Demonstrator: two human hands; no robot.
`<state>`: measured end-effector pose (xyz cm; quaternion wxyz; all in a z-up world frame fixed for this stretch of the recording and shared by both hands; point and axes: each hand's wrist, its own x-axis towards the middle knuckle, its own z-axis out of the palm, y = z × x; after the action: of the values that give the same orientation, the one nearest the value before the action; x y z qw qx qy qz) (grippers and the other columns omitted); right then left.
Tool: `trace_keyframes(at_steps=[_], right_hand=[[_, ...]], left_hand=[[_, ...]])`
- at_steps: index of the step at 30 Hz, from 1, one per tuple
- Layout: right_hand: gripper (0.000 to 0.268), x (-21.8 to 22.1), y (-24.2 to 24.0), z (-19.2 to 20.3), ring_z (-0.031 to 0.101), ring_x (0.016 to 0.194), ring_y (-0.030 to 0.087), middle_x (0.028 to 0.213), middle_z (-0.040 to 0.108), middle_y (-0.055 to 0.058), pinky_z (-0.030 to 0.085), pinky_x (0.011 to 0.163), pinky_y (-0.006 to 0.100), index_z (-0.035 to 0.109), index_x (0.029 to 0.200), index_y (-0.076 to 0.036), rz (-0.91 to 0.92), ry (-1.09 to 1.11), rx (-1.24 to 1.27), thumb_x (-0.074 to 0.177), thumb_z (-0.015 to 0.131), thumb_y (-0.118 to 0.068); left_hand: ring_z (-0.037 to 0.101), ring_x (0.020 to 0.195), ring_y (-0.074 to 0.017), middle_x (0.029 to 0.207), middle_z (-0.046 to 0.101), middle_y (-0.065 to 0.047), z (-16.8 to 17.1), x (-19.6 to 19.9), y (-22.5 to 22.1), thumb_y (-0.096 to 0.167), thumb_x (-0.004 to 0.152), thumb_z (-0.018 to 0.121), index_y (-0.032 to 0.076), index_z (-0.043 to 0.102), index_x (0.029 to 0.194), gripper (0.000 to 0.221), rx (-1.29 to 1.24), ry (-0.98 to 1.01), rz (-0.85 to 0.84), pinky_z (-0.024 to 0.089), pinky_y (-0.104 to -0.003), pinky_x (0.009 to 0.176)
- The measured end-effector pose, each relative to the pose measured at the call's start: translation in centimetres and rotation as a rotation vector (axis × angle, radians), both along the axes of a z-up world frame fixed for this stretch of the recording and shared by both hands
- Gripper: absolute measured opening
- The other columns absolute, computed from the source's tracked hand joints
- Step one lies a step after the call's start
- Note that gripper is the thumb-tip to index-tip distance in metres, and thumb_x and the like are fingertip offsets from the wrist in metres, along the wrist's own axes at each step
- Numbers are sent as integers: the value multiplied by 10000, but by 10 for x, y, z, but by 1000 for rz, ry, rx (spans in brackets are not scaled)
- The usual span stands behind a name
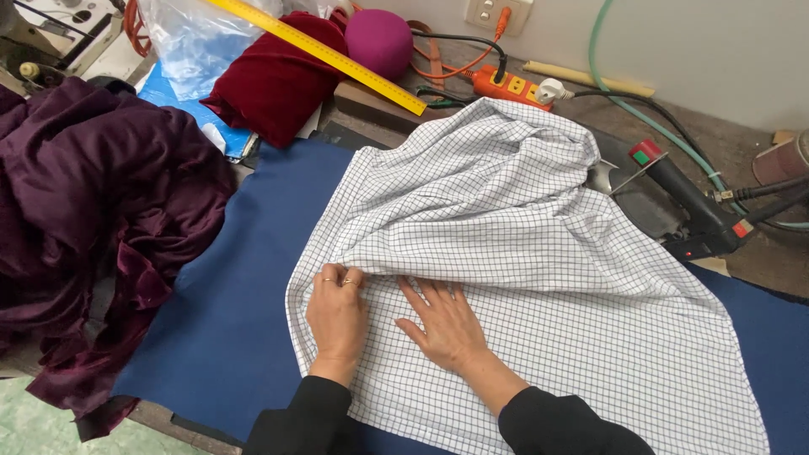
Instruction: Ironing a checkered shirt on a blue ironing board using a steam iron.
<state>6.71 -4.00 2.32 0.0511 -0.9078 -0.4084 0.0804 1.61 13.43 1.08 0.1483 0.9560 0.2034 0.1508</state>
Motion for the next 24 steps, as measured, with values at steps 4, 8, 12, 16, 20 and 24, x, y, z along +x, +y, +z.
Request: trace_keyframes(at_steps=[4,8,12,16,20,24], right_hand=[[659,-1,-1,-1,351,1348,242,1460,377,106,251,1054,505,313,1492,-214,-14,23,-12,961,226,-595],[659,1,-1,-11,321,1366,272,1483,372,113,178,1133,493,265,1505,-144,15,-88,155,981,319,-540],[642,-1,-1,-10,345,1348,260,1478,378,96,213,1102,503,248,1512,-185,-7,-11,95,978,287,-540],[640,0,0,-8,366,1321,281,1471,383,101,249,1072,532,234,1515,-219,-24,41,41,973,245,-560],[623,0,-2,-12,345,1333,276,1482,364,104,208,1097,523,210,1521,-211,-22,76,64,982,255,-521],[532,-8,4,-34,449,1240,363,1404,473,169,268,1059,596,414,1426,-102,-26,23,323,994,366,-410]], left_hand=[[518,879,-170,919,452,50,-12,-7,2,153,865,546,271,584,812,135,197,-48,21,446,-296,651],[481,1222,-329,1301,511,-101,14,-15,-18,139,850,565,157,573,1196,346,154,-51,-48,403,-564,928],[347,1362,-303,1514,349,-81,-26,-31,-33,281,934,382,150,300,1489,577,220,216,-317,279,-521,1060],[485,1227,-296,1338,527,-129,-5,-34,-28,204,853,509,86,505,1316,478,109,149,-240,400,-497,919],[623,787,-323,1034,676,-100,60,-43,3,123,783,641,104,653,1083,301,-4,-140,-117,479,-499,586],[555,949,-350,1095,604,-150,39,-58,51,145,866,601,79,615,1184,324,-84,-270,127,440,-472,808]])
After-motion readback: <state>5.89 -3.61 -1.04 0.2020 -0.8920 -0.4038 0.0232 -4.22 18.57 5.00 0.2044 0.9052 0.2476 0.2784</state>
